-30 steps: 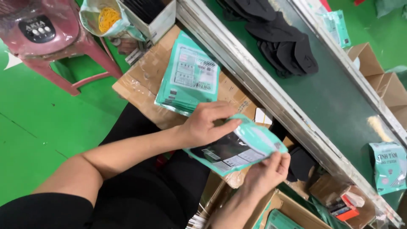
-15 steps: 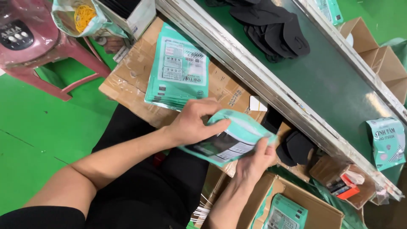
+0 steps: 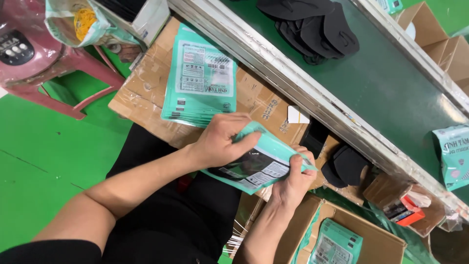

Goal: Packaging black face masks into green plastic pouches on a production line workbench.

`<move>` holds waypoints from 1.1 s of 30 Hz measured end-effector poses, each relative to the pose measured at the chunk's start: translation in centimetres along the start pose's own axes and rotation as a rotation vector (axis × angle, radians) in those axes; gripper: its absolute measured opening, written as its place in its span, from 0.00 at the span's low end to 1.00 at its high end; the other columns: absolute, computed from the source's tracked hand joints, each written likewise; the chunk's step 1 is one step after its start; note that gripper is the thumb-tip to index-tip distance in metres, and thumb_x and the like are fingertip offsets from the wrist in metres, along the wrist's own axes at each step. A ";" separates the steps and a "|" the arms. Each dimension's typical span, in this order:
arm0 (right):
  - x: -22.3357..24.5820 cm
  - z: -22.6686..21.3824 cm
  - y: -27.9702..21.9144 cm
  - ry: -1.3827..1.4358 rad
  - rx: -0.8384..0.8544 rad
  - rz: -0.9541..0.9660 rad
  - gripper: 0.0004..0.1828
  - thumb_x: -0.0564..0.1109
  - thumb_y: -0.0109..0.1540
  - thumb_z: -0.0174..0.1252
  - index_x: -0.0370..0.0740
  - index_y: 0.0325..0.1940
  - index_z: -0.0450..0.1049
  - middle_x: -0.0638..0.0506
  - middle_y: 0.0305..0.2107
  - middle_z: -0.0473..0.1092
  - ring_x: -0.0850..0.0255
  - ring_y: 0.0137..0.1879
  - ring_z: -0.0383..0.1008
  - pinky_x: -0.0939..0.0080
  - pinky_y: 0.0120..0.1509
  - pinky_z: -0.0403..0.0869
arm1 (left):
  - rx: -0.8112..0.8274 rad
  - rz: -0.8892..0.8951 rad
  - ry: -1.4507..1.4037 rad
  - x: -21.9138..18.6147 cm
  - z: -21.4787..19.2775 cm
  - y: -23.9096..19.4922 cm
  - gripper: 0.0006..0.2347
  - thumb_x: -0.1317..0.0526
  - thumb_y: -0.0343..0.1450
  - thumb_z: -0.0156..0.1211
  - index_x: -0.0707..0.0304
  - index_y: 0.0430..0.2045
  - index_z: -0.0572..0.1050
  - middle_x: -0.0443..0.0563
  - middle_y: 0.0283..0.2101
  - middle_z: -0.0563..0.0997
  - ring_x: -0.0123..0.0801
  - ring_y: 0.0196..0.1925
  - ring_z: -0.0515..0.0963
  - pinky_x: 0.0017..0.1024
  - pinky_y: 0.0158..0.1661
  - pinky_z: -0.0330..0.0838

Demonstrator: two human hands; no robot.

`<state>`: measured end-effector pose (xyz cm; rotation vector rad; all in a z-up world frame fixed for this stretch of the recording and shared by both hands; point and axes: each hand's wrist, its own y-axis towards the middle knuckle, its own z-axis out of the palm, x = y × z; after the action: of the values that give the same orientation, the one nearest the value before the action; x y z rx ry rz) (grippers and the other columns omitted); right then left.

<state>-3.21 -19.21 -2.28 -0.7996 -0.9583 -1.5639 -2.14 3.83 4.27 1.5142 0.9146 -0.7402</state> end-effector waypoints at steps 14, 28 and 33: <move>10.2 -1.7 9.0 -1.070 -0.362 -0.895 0.17 0.42 0.72 0.71 0.33 0.54 0.68 0.48 0.46 0.65 0.57 0.53 0.68 0.55 0.58 0.71 | -0.055 0.449 0.707 8.8 0.7 15.6 0.17 0.66 0.67 0.64 0.66 0.49 0.70 0.58 0.50 0.69 0.49 0.52 0.72 0.37 0.46 0.74; 3.2 -2.7 3.4 -0.986 -0.049 -0.272 0.15 0.30 0.64 0.58 0.36 0.55 0.74 0.45 0.60 0.65 0.58 0.62 0.72 0.63 0.60 0.75 | 0.181 0.678 1.325 22.4 11.0 26.0 0.28 0.55 0.51 0.61 0.69 0.44 0.74 0.58 0.47 0.76 0.50 0.50 0.77 0.48 0.45 0.75; 2.9 -5.0 3.1 -0.937 0.030 -0.242 0.14 0.30 0.65 0.59 0.36 0.55 0.74 0.46 0.59 0.68 0.59 0.61 0.73 0.64 0.59 0.75 | 0.486 0.565 1.341 19.9 9.9 25.6 0.20 0.64 0.59 0.69 0.73 0.42 0.72 0.60 0.42 0.77 0.49 0.45 0.79 0.39 0.36 0.75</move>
<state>-0.79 -25.26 -1.44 -1.4884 -1.7896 -1.3450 30.38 -4.07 -1.49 2.5873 1.1573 0.6610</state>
